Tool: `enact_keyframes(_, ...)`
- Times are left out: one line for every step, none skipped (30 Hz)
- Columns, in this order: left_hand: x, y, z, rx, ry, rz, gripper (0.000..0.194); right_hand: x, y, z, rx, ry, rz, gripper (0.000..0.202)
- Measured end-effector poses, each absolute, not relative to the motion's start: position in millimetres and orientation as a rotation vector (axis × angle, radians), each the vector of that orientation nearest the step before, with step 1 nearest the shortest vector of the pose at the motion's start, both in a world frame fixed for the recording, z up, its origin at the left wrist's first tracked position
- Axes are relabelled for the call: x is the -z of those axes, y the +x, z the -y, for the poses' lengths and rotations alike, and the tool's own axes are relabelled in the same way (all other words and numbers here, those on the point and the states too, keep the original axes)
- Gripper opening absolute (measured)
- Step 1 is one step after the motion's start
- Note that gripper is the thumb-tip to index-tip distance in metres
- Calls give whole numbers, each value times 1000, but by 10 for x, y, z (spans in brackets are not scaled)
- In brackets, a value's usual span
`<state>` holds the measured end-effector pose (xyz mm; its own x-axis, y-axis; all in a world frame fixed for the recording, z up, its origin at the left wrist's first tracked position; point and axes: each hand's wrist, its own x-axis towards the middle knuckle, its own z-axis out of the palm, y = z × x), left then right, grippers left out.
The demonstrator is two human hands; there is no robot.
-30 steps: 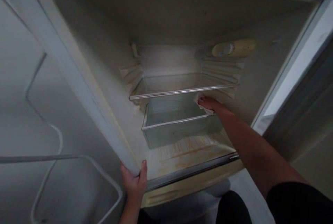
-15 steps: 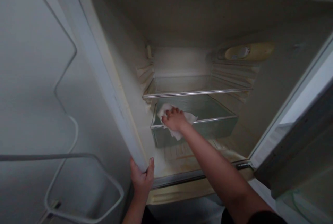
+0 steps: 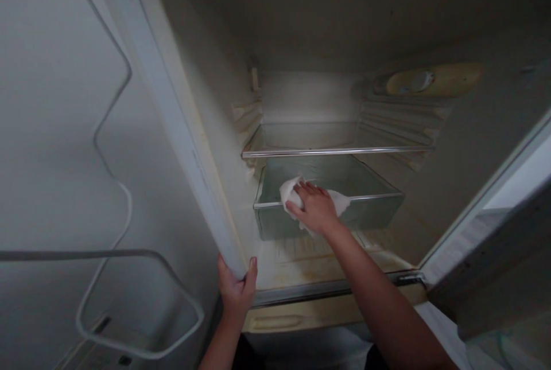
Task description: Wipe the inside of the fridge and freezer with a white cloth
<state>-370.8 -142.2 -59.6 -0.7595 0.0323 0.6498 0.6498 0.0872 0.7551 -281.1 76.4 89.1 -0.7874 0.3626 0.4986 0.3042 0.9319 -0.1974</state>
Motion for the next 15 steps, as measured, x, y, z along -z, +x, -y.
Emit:
enact_keyframes(605, -3711, 1419, 1712, -669, 1898, 68, -877, -2735, -858, -141, -514, 2512, 55)
enact_keyframes(618, -3715, 1416, 1712, -673, 1899, 70, -863, -2667, -948, -146, -548, 2479, 51)
enact_keyframes(635, -3720, 1412, 1714, -678, 1897, 71, -849, -2611, -1028, -157, -574, 2439, 48)
enact_keyframes(655, -3724, 1408, 1715, -681, 1895, 72, -834, -2572, -1088, -179, -592, 2392, 46)
enact_keyframes(676, -3728, 1404, 1713, -679, 1893, 72, -821, -2556, -1120, -227, -603, 2341, 45)
enact_keyframes(695, -3732, 1401, 1706, -674, 1893, 72, -811, -2568, -1115, -312, -606, 2286, 47)
enact_keyframes(712, -3736, 1398, 1693, -666, 1893, 72, -805, -2610, -1067, -438, -592, 2223, 52)
enact_keyframes(725, -3740, 1397, 1676, -652, 1895, 73, -806, -2681, -973, -594, -550, 2155, 58)
enact_keyframes(735, -3744, 1397, 1662, -636, 1896, 74, -814, -2779, -834, -760, -471, 2090, 64)
enact_keyframes(742, -3750, 1398, 1649, -634, 1891, 75, -830, -2896, -657, -920, -360, 2032, 69)
enact_keyframes(746, -3756, 1401, 1643, -652, 1872, 76, -853, -3025, -453, -1033, -213, 1988, 71)
enact_keyframes(749, -3763, 1405, 1645, -687, 1843, 77, -882, -3155, -237, -1095, -47, 1995, 71)
enact_keyframes(752, -3771, 1410, 1655, -732, 1810, 76, -912, -3279, -28, -1121, 92, 2009, 69)
enact_keyframes(756, -3779, 1416, 1670, -779, 1781, 75, -938, -3390, 160, -1128, 168, 1989, 67)
enact_keyframes(761, -3786, 1422, 1685, -819, 1762, 75, -955, -3480, 312, -1146, 168, 1943, 67)
